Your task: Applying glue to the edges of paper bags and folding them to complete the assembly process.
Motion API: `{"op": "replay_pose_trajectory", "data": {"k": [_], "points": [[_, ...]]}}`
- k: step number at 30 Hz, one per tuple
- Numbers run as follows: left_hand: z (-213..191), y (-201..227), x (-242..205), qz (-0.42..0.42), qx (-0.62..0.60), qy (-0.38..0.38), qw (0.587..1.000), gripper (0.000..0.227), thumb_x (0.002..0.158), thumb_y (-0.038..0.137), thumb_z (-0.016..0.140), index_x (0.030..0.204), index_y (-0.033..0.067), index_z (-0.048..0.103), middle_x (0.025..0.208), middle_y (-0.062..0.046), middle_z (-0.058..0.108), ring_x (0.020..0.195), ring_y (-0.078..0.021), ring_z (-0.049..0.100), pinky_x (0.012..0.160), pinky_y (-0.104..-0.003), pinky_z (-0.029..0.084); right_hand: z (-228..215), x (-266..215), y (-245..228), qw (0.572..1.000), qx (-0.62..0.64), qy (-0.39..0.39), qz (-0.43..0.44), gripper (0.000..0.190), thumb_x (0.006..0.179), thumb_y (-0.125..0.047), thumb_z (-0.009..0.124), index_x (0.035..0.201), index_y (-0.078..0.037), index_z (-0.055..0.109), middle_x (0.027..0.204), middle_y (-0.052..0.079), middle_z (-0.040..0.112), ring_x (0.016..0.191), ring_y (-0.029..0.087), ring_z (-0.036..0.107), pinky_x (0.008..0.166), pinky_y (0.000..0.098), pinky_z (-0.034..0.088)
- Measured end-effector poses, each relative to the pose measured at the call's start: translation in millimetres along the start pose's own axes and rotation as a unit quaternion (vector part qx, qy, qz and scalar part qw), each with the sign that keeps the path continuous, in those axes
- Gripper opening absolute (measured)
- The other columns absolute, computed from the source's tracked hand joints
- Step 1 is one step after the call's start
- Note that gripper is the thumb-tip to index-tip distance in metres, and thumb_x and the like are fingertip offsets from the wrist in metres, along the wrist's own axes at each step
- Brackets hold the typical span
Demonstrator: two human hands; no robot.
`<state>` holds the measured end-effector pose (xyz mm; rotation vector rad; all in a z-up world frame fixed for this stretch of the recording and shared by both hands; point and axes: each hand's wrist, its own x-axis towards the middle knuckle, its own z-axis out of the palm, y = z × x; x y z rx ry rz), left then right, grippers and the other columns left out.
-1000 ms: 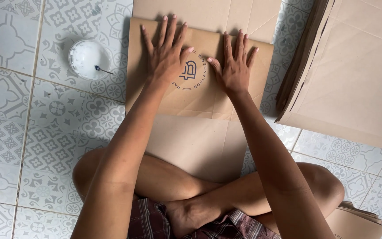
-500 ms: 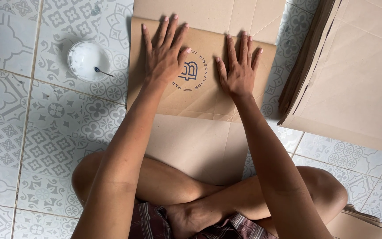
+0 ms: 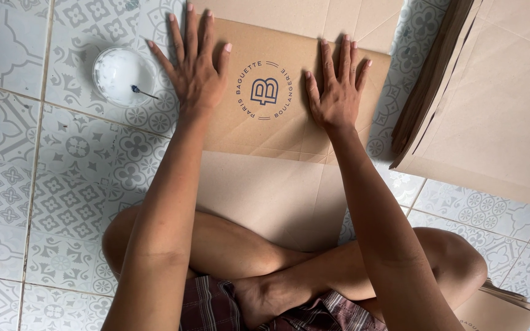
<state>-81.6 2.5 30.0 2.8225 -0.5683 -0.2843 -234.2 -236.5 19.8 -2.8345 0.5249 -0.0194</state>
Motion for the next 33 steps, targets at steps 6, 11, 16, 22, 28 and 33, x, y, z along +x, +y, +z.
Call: {"op": "replay_pose_trajectory", "data": {"k": [6, 11, 16, 22, 28, 33], "points": [[-13, 9, -4, -0.033, -0.010, -0.001, 0.999, 0.063, 0.118, 0.051, 0.046, 0.170, 0.0214, 0.026, 0.169, -0.005, 0.003, 0.150, -0.0374, -0.011, 0.117, -0.072, -0.011, 12, 8, -4, 0.999, -0.026, -0.018, 0.020, 0.079, 0.110, -0.063, 0.030, 0.169, -0.011, 0.021, 0.174, 0.015, 0.009, 0.159, 0.032, -0.001, 0.125, 0.0574, -0.012], [-11, 7, -4, -0.033, -0.003, 0.003, 0.999, 0.062, 0.117, 0.050, 0.045, 0.170, 0.0207, 0.029, 0.168, -0.006, 0.003, 0.149, -0.0366, -0.011, 0.117, -0.072, -0.011, 37, 27, -69, 1.000, -0.017, -0.020, -0.017, 0.076, 0.113, -0.058, 0.034, 0.168, -0.009, 0.018, 0.175, 0.009, 0.011, 0.160, 0.031, -0.002, 0.126, 0.0582, -0.013], [-23, 12, -6, -0.033, -0.005, -0.027, 0.999, 0.071, 0.116, 0.021, 0.071, 0.167, 0.0269, 0.023, 0.170, -0.009, 0.007, 0.152, -0.0391, -0.006, 0.117, -0.072, -0.010, 41, 49, -154, 0.993, 0.077, 0.004, -0.094, 0.063, 0.111, -0.044, 0.028, 0.160, -0.005, 0.037, 0.168, 0.005, 0.032, 0.158, 0.031, 0.015, 0.129, 0.0622, 0.002], [-14, 9, -7, -0.013, -0.035, 0.052, 0.998, 0.052, 0.117, 0.036, 0.052, 0.165, 0.0183, 0.042, 0.167, -0.005, 0.014, 0.150, -0.0354, -0.003, 0.118, -0.068, -0.009, 34, 45, -104, 0.997, 0.005, 0.031, -0.076, 0.064, 0.109, -0.063, 0.042, 0.160, -0.026, 0.037, 0.166, -0.004, 0.041, 0.156, 0.021, 0.031, 0.130, 0.0513, 0.010], [-12, 11, -7, 0.020, -0.050, 0.100, 0.994, 0.046, 0.114, 0.029, 0.057, 0.156, 0.0107, 0.051, 0.162, -0.011, 0.028, 0.146, -0.0392, 0.003, 0.113, -0.071, -0.006, 5, 8, -4, 0.999, -0.014, 0.020, 0.030, 0.061, 0.111, -0.056, 0.025, 0.164, -0.025, 0.030, 0.171, 0.002, 0.029, 0.160, 0.026, 0.023, 0.128, 0.0582, 0.000], [-15, 15, -6, -0.004, -0.038, 0.070, 0.997, 0.051, 0.117, 0.028, 0.054, 0.163, 0.0115, 0.042, 0.166, -0.007, 0.020, 0.147, -0.0394, -0.002, 0.115, -0.071, -0.008, -2, -6, 39, 0.990, -0.022, 0.025, 0.136, 0.059, 0.111, -0.058, 0.027, 0.164, -0.033, 0.033, 0.172, 0.001, 0.019, 0.159, 0.029, 0.009, 0.124, 0.0675, -0.005]]}}
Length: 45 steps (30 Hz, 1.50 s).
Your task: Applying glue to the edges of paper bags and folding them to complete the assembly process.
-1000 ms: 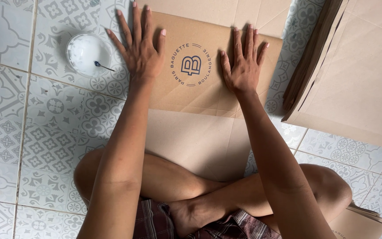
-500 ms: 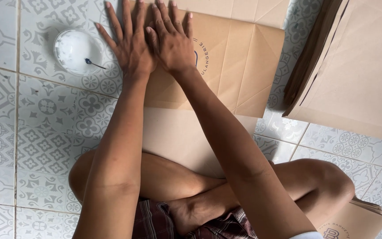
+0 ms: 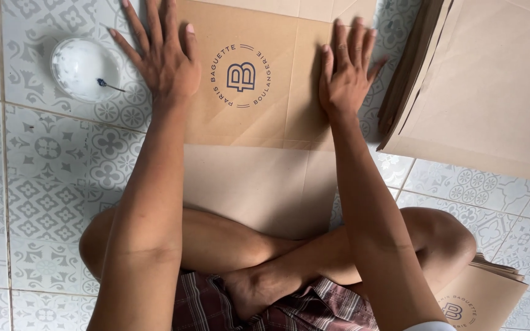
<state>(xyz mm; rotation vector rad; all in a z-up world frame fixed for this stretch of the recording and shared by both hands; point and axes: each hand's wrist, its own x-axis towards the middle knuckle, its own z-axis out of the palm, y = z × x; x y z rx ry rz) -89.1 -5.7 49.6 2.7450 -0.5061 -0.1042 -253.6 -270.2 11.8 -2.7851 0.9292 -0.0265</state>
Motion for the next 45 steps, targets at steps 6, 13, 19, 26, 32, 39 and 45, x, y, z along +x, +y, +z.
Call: {"op": "replay_pose_trajectory", "data": {"k": [6, 13, 19, 26, 32, 39, 45], "points": [[32, 56, 12, 0.012, 0.035, -0.037, 0.999, 0.059, 0.110, 0.017, 0.055, 0.161, -0.0023, 0.033, 0.165, -0.016, 0.017, 0.148, -0.0386, -0.002, 0.111, -0.079, -0.007, 16, -6, 8, 0.991, 0.049, 0.120, 0.011, 0.046, 0.119, -0.048, 0.053, 0.164, -0.039, 0.049, 0.170, 0.014, -0.005, 0.161, 0.044, 0.007, 0.131, 0.0719, 0.010], [118, 190, -26, 0.165, -0.066, -0.046, 0.983, 0.063, 0.106, 0.049, 0.035, 0.155, 0.0112, 0.044, 0.165, -0.005, 0.028, 0.154, -0.0295, 0.009, 0.112, -0.082, -0.012, 11, -6, 9, 0.994, 0.065, 0.082, 0.017, 0.047, 0.117, -0.041, 0.057, 0.163, -0.037, 0.051, 0.169, 0.014, -0.004, 0.159, 0.043, 0.003, 0.129, 0.0717, 0.007], [66, 99, -18, 0.122, 0.006, -0.067, 0.990, 0.064, 0.110, 0.058, 0.026, 0.163, 0.0221, 0.031, 0.168, 0.014, 0.018, 0.153, -0.0248, -0.001, 0.113, -0.075, -0.014, 7, -10, 2, 0.987, 0.097, 0.125, -0.002, 0.046, 0.119, -0.043, 0.037, 0.159, -0.033, 0.057, 0.169, 0.015, 0.002, 0.158, 0.048, 0.009, 0.128, 0.0676, 0.030], [11, -17, -12, -0.001, 0.036, -0.008, 0.999, 0.055, 0.117, 0.048, 0.048, 0.166, 0.0262, 0.033, 0.167, 0.014, 0.016, 0.153, -0.0305, 0.002, 0.112, -0.076, -0.012, 16, -1, 3, 0.995, 0.043, 0.044, 0.072, 0.060, 0.108, -0.067, 0.031, 0.162, -0.042, 0.041, 0.170, 0.013, 0.005, 0.159, 0.041, 0.006, 0.125, 0.0732, 0.001], [9, -15, -20, 0.011, 0.046, 0.013, 0.999, 0.054, 0.115, 0.039, 0.053, 0.164, 0.0203, 0.038, 0.166, 0.005, 0.020, 0.150, -0.0327, 0.001, 0.112, -0.079, -0.004, 79, 2, -65, 0.997, -0.067, 0.047, 0.011, 0.069, 0.118, -0.056, 0.036, 0.167, -0.013, 0.014, 0.176, 0.007, 0.017, 0.163, 0.025, 0.010, 0.127, 0.0588, -0.007], [-2, -6, -15, 0.013, 0.004, -0.019, 1.000, 0.057, 0.113, 0.037, 0.049, 0.164, 0.0183, 0.033, 0.168, -0.003, 0.023, 0.151, -0.0364, 0.005, 0.108, -0.078, -0.011, 40, -2, -212, 0.980, 0.056, -0.026, -0.188, 0.066, 0.108, -0.059, 0.036, 0.159, -0.018, 0.038, 0.166, 0.001, 0.038, 0.157, 0.026, 0.023, 0.126, 0.0691, 0.008], [4, -12, -11, 0.030, 0.000, 0.015, 0.999, 0.050, 0.114, 0.036, 0.051, 0.158, 0.0120, 0.046, 0.162, -0.005, 0.035, 0.147, -0.0354, 0.012, 0.110, -0.074, -0.005, 13, -1, -102, 0.990, 0.024, -0.007, -0.142, 0.063, 0.112, -0.057, 0.049, 0.162, -0.023, 0.035, 0.169, 0.002, 0.035, 0.159, 0.024, 0.033, 0.127, 0.0641, 0.004]]}}
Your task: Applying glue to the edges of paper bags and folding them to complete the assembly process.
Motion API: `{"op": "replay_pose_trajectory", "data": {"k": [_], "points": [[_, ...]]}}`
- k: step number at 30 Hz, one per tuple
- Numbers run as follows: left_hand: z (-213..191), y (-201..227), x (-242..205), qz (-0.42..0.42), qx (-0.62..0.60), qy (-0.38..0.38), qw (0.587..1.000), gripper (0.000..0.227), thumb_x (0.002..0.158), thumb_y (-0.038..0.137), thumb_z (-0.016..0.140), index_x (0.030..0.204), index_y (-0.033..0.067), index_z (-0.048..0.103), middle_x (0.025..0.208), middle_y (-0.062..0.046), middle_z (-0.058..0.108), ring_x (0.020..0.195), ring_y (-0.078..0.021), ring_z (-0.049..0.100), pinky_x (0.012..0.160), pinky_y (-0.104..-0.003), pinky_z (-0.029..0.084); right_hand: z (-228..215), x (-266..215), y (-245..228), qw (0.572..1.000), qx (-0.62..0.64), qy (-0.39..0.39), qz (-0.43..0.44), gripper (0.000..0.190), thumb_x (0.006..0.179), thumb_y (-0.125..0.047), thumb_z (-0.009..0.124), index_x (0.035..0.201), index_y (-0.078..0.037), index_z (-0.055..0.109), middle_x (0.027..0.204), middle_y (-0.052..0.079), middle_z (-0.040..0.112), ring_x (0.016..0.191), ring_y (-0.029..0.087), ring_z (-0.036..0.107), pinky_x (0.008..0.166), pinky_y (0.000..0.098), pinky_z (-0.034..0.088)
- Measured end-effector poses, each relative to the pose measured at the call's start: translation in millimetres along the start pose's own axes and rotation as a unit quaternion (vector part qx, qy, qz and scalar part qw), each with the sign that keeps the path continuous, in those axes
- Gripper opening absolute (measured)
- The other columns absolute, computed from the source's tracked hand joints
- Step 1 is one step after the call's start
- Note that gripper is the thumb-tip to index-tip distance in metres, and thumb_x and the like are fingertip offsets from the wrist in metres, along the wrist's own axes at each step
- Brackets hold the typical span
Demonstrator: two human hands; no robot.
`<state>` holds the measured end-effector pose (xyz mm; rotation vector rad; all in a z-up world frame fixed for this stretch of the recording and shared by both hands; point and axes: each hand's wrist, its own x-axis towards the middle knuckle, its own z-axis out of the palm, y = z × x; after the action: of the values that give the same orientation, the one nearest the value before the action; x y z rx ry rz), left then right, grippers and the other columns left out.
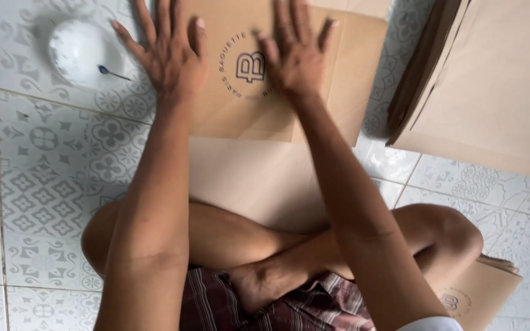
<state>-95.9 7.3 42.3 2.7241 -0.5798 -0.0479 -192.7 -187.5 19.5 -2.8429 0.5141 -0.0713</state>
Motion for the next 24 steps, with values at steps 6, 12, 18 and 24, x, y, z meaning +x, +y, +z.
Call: {"op": "replay_pose_trajectory", "data": {"k": [6, 12, 18, 24], "points": [[4, -1, -1, 0.031, -0.012, 0.028, 0.999, 0.046, 0.113, 0.031, 0.052, 0.152, 0.0078, 0.049, 0.156, -0.014, 0.044, 0.143, -0.0400, 0.015, 0.106, -0.074, -0.006, -16, -34, 106, 0.994, -0.027, 0.006, 0.106, 0.062, 0.112, -0.057, 0.033, 0.166, -0.026, 0.030, 0.172, 0.001, 0.023, 0.160, 0.025, 0.015, 0.125, 0.0652, -0.004], [5, -8, 10, -0.001, 0.010, -0.022, 1.000, 0.050, 0.111, 0.035, 0.049, 0.154, 0.0096, 0.039, 0.159, -0.013, 0.042, 0.143, -0.0406, 0.016, 0.107, -0.076, 0.004, -9, -42, 165, 0.975, 0.133, 0.071, 0.164, 0.054, 0.116, -0.053, 0.028, 0.164, -0.030, 0.028, 0.171, 0.004, 0.019, 0.158, 0.034, 0.026, 0.122, 0.0492, 0.044], [27, -37, 11, 0.011, 0.044, -0.121, 0.992, 0.067, 0.102, 0.028, 0.065, 0.159, 0.0135, 0.034, 0.162, -0.017, 0.016, 0.148, -0.0396, 0.019, 0.101, -0.060, 0.040, -79, -52, 162, 0.945, 0.222, -0.095, 0.223, 0.079, 0.103, -0.064, 0.034, 0.156, -0.006, 0.036, 0.157, 0.024, 0.044, 0.143, 0.042, 0.044, 0.116, 0.0518, 0.036], [-76, 1, -106, 0.021, -0.074, -0.204, 0.976, 0.069, 0.099, 0.035, 0.059, 0.162, 0.0220, 0.034, 0.168, -0.020, 0.011, 0.153, -0.0432, 0.022, 0.114, -0.064, 0.034, -144, -157, 120, 0.937, 0.173, -0.233, 0.192, 0.074, 0.099, -0.062, 0.054, 0.157, -0.017, 0.042, 0.137, 0.026, 0.060, 0.130, 0.044, 0.056, 0.108, 0.0569, 0.045]]}}
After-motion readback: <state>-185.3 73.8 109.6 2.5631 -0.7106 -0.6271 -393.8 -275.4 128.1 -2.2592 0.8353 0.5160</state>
